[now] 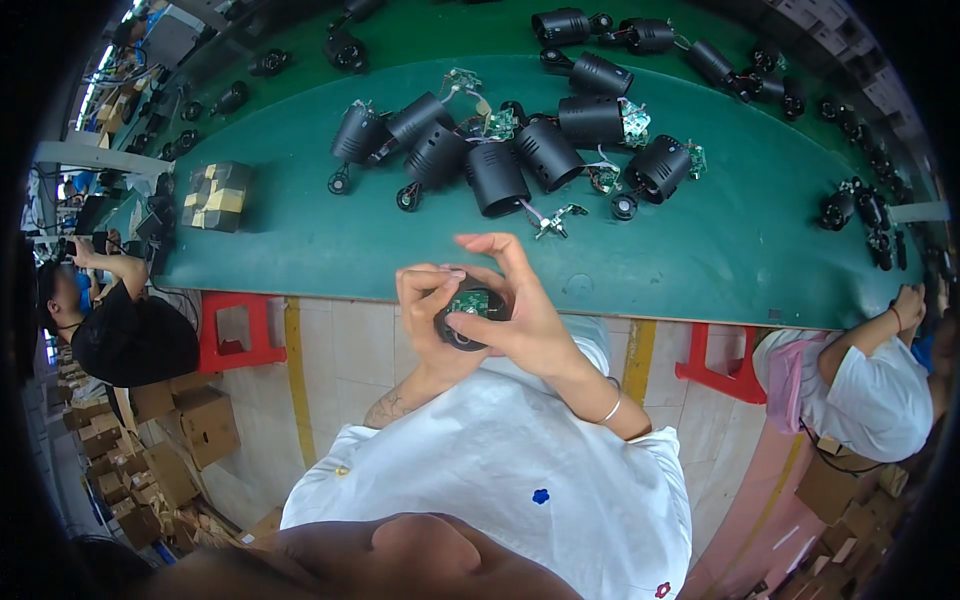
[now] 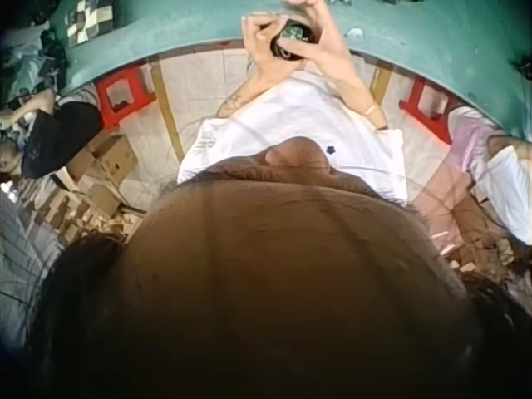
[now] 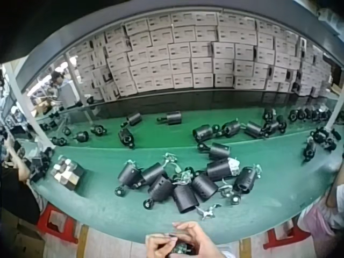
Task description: Assembling electronic components by inserting circuit boards into black plastic housings.
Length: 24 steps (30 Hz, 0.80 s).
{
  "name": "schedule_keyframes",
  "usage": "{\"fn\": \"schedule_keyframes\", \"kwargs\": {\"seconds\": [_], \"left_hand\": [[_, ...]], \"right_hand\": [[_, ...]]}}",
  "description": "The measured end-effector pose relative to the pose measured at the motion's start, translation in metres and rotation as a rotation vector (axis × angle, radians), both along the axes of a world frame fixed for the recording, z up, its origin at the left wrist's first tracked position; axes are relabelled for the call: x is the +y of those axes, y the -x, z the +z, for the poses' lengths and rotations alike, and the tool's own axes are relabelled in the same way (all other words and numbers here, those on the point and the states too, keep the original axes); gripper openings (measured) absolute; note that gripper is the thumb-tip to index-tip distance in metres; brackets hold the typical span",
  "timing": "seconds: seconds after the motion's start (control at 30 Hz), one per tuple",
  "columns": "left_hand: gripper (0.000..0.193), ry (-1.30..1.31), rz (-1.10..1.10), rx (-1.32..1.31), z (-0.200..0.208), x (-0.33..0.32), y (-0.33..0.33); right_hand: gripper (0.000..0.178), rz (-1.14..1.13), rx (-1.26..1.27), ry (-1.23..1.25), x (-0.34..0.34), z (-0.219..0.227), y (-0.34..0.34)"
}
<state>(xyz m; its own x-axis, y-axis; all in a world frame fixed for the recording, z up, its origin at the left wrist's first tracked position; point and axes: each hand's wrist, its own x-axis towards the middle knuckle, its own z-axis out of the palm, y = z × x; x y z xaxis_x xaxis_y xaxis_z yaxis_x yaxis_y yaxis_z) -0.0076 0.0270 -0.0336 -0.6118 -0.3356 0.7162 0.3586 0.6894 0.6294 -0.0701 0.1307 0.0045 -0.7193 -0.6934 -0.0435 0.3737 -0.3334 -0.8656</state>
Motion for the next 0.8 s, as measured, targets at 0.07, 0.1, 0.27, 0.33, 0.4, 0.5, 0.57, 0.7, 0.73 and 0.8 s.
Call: {"fn": "schedule_keyframes", "kwargs": {"seconds": [0.07,0.1,0.27,0.33,0.4,0.5,0.57,0.7,0.73,0.8], "left_hand": [[0.061,0.006,-0.011,-0.006,0.001,0.000,-0.001],[0.062,0.008,-0.016,-0.010,0.001,0.000,-0.001],[0.061,-0.006,-0.042,0.000,0.003,0.001,0.001],[0.061,-0.010,-0.050,0.005,0.004,0.002,0.002],[0.057,-0.092,-0.070,0.011,0.003,0.004,0.004],[0.053,-0.173,-0.090,0.016,0.003,0.004,0.005],[0.053,-0.198,-0.104,0.019,0.003,0.004,0.005],[0.052,-0.183,-0.123,0.021,0.006,0.002,0.006],[0.051,-0.142,-0.127,0.020,0.007,0.001,0.007],[0.048,-0.059,-0.133,0.019,0.010,-0.002,0.009]], "right_hand": [[0.065,0.038,0.055,-0.004,0.003,-0.004,0.002],[0.068,0.056,0.082,-0.006,0.004,-0.005,0.002],[0.071,0.038,0.108,-0.020,0.006,-0.002,-0.001],[0.071,0.025,0.108,-0.023,0.007,0.001,-0.001],[0.073,0.046,0.050,-0.081,0.007,0.005,0.000],[0.075,0.067,-0.008,-0.138,0.008,0.007,0.001],[0.077,0.088,0.039,-0.106,0.011,0.006,0.002],[0.079,0.112,0.106,-0.093,0.015,0.003,0.005],[0.079,0.118,0.125,-0.112,0.017,0.003,0.006],[0.080,0.130,0.164,-0.150,0.019,0.002,0.007]]}}
